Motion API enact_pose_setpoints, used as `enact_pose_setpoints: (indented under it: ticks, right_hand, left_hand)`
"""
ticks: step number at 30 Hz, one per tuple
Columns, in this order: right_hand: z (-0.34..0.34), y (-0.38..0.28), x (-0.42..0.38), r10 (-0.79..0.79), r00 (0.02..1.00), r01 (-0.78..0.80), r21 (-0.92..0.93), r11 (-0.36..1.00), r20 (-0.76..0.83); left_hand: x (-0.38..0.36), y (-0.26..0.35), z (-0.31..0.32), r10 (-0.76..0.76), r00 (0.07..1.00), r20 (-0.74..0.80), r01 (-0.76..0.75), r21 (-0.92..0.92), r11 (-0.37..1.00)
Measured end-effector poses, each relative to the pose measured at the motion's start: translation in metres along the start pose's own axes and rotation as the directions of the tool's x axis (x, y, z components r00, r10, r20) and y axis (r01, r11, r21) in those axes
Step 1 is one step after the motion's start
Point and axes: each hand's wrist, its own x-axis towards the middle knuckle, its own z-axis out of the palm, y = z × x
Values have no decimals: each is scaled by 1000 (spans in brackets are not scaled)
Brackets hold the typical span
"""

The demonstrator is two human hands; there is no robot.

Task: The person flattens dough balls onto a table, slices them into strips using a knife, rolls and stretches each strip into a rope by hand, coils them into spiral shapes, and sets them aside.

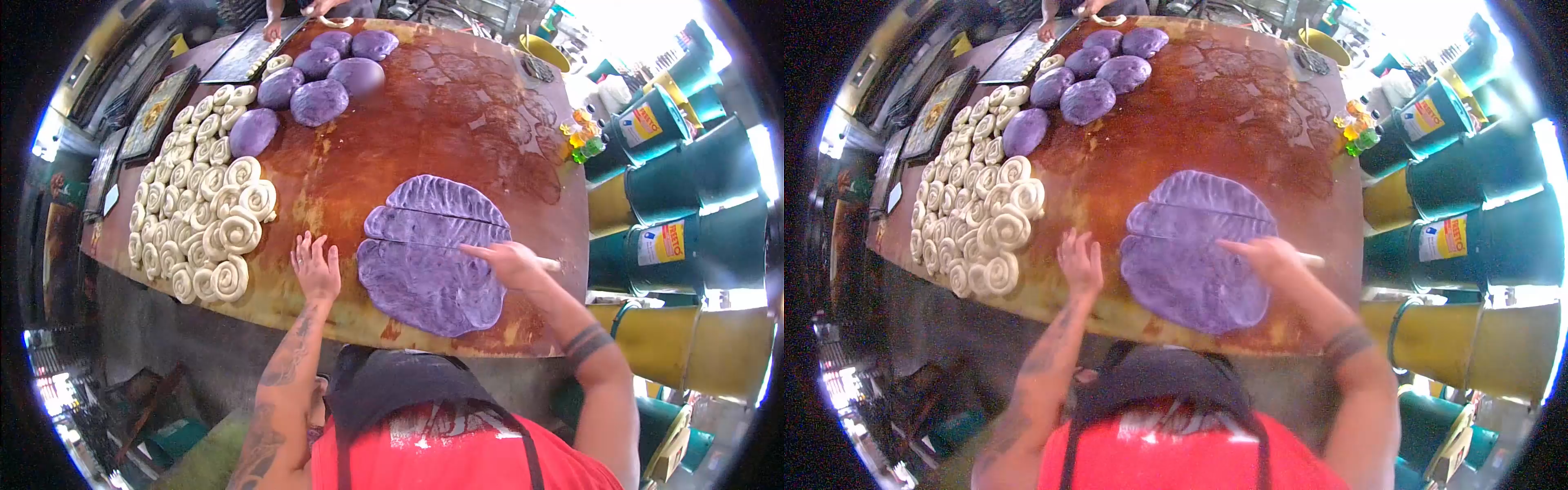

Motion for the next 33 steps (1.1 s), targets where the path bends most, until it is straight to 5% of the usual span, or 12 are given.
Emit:
enact_pose_setpoints:
  ticks: [5,8,12,14,19,23,24,27,29,33]
  right_hand:
    - [1,92,-177,258,966,-258,-191,947,-25]
    - [-20,87,-209,434,901,-414,-262,871,20]
    - [-5,10,-104,187,961,-183,40,982,-202]
    - [9,-33,-40,6,998,6,183,983,-66]
    - [27,-80,10,-48,999,52,280,959,-22]
    - [41,-12,-89,104,995,-104,17,994,-5]
    - [47,8,-127,106,987,-111,-33,993,-118]
    - [22,49,-235,352,936,-346,-179,921,5]
    - [16,66,-284,484,873,-485,-224,845,-63]
    - [52,75,-290,692,696,-694,67,717,-193]
  left_hand:
    - [3,8,-4,-6,1000,15,6,1,1000]
    - [6,9,-2,-3,1000,13,3,29,1000]
    - [3,6,-4,7,1000,19,-7,13,1000]
    - [5,1,-2,3,1000,2,-3,-60,998]
    - [4,-5,0,-24,999,-48,16,-161,987]
    - [7,-6,-4,-35,999,5,36,-174,984]
    - [6,-6,-6,-32,999,14,35,-182,983]
    - [5,-12,-2,-13,1000,6,14,-184,983]
    - [5,-14,-1,-7,1000,6,7,-159,987]
    - [11,-7,1,-66,997,25,69,-104,992]
